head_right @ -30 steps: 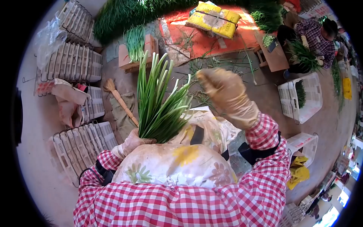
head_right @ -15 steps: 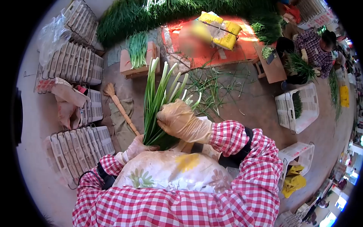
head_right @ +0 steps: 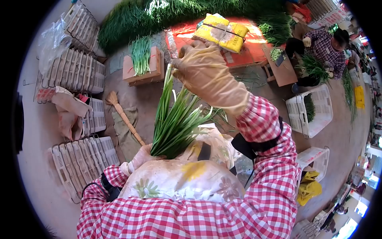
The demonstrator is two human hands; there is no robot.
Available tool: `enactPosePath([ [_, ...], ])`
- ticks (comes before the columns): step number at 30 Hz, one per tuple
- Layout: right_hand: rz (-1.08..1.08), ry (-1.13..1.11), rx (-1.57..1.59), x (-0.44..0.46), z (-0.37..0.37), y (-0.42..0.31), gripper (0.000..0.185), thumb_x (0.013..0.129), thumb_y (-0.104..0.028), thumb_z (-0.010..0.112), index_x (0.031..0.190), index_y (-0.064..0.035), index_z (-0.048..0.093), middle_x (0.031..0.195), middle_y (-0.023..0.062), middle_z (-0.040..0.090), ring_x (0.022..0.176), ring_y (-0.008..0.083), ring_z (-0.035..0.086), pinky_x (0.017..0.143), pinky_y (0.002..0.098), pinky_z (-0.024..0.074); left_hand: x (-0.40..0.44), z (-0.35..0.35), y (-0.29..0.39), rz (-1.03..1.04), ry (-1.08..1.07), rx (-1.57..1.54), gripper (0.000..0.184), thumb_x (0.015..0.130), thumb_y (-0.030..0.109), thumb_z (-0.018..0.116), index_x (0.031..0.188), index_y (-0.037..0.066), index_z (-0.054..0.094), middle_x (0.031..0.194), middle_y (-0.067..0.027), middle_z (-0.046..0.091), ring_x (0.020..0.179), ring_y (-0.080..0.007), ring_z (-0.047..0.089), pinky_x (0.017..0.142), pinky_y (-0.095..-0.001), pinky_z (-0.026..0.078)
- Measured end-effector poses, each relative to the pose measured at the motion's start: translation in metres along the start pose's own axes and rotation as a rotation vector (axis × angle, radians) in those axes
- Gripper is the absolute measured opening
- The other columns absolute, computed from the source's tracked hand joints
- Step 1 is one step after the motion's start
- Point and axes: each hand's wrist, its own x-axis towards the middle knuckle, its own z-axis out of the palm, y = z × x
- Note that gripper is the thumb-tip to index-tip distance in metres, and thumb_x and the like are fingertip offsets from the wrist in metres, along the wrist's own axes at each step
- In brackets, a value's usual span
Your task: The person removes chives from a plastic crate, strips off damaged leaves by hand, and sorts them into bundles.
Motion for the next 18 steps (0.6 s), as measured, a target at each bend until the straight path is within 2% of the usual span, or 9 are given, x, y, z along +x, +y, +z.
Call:
enactPosePath([
  [3, -0.077, -0.037, 0.118, -0.009, 0.022, 0.008, 0.023, 0.070, -0.030, 0.072, 0.086, -0.0130, 0.069, 0.087, 0.0045, 0.060, 0.089, 0.0232, 0.056, 0.087, 0.0415, 0.0343, -0.001, 0.002, 0.000, -0.016, -0.014, 0.084, 0.044, 0.079, -0.002, 0.066, 0.121, -0.002, 0.051, 0.116, -0.0062, 0.058, 0.102, -0.0134, 0.053, 0.091, -0.0275, 0.043],
  [6, -0.072, -0.219, 0.239, -0.018, 0.028, 0.001, 0.021, 0.069, -0.028, 0.072, 0.084, -0.0137, 0.069, 0.085, 0.0036, 0.060, 0.089, 0.0232, 0.055, 0.090, 0.0428, 0.0312, 0.000, 0.007, 0.006, -0.226, -0.088, -0.652, 0.045, 0.078, -0.001, 0.068, 0.120, -0.001, 0.053, 0.114, -0.0060, 0.059, 0.103, -0.0130, 0.053, 0.090, -0.0278, 0.044],
  [7, -0.053, -0.298, 0.256, -0.020, 0.028, 0.000, 0.020, 0.069, -0.027, 0.072, 0.084, -0.0140, 0.069, 0.085, 0.0034, 0.060, 0.089, 0.0232, 0.055, 0.091, 0.0431, 0.0304, -0.002, 0.009, 0.008, -0.176, -0.058, -0.495, 0.045, 0.077, -0.001, 0.068, 0.120, -0.001, 0.053, 0.113, -0.0058, 0.059, 0.103, -0.0129, 0.053, 0.090, -0.0277, 0.044],
  [8, -0.054, -0.224, 0.332, -0.024, 0.034, 0.000, 0.016, 0.070, -0.026, 0.070, 0.080, -0.0131, 0.067, 0.081, 0.0038, 0.060, 0.085, 0.0239, 0.057, 0.095, 0.0487, 0.0293, -0.004, 0.012, 0.011, -0.123, -0.033, -0.334, 0.045, 0.077, -0.001, 0.068, 0.119, -0.001, 0.053, 0.113, -0.0057, 0.059, 0.102, -0.0129, 0.053, 0.090, -0.0276, 0.044],
  [9, -0.028, -0.221, 0.248, -0.027, 0.038, -0.003, 0.016, 0.071, -0.025, 0.069, 0.079, -0.0126, 0.066, 0.079, 0.0043, 0.060, 0.083, 0.0245, 0.058, 0.095, 0.0508, 0.0288, -0.005, 0.012, 0.013, -0.068, -0.008, -0.172, 0.045, 0.077, -0.001, 0.068, 0.119, -0.002, 0.053, 0.112, -0.0055, 0.059, 0.102, -0.0128, 0.053, 0.090, -0.0276, 0.045],
  [11, 0.024, -0.212, 0.081, -0.033, 0.045, -0.011, 0.015, 0.072, -0.025, 0.068, 0.077, -0.0116, 0.064, 0.075, 0.0051, 0.059, 0.079, 0.0257, 0.059, 0.097, 0.0551, 0.0278, -0.004, 0.011, 0.013, -0.095, 0.000, -0.113, 0.046, 0.076, -0.001, 0.069, 0.119, -0.002, 0.052, 0.113, -0.0054, 0.059, 0.102, -0.0126, 0.054, 0.090, -0.0275, 0.045],
  [12, -0.018, -0.228, -0.008, -0.035, 0.054, -0.012, 0.017, 0.075, -0.027, 0.066, 0.076, -0.0108, 0.062, 0.070, 0.0058, 0.059, 0.075, 0.0267, 0.060, 0.096, 0.0580, 0.0283, -0.004, 0.011, 0.013, -0.109, 0.003, -0.082, 0.047, 0.076, -0.001, 0.069, 0.120, -0.002, 0.051, 0.113, -0.0054, 0.059, 0.102, -0.0124, 0.054, 0.090, -0.0275, 0.045],
  [15, 0.052, -0.478, 0.244, -0.035, 0.038, -0.011, 0.016, 0.075, -0.027, 0.065, 0.078, -0.0113, 0.064, 0.070, 0.0058, 0.060, 0.076, 0.0260, 0.061, 0.094, 0.0570, 0.0297, 0.000, -0.001, -0.006, -0.084, -0.037, -0.060, 0.048, 0.075, -0.002, 0.070, 0.119, -0.003, 0.051, 0.113, -0.0051, 0.059, 0.100, -0.0114, 0.054, 0.089, -0.0263, 0.045],
  [18, 0.027, -0.461, 0.246, -0.041, 0.040, -0.008, 0.016, 0.076, -0.026, 0.065, 0.084, -0.0122, 0.067, 0.071, 0.0064, 0.062, 0.074, 0.0252, 0.062, 0.091, 0.0513, 0.0346, -0.003, 0.011, 0.012, -0.071, -0.029, -0.077, 0.047, 0.075, -0.001, 0.071, 0.118, -0.003, 0.053, 0.111, -0.0053, 0.059, 0.099, -0.0103, 0.054, 0.089, -0.0256, 0.045],
])
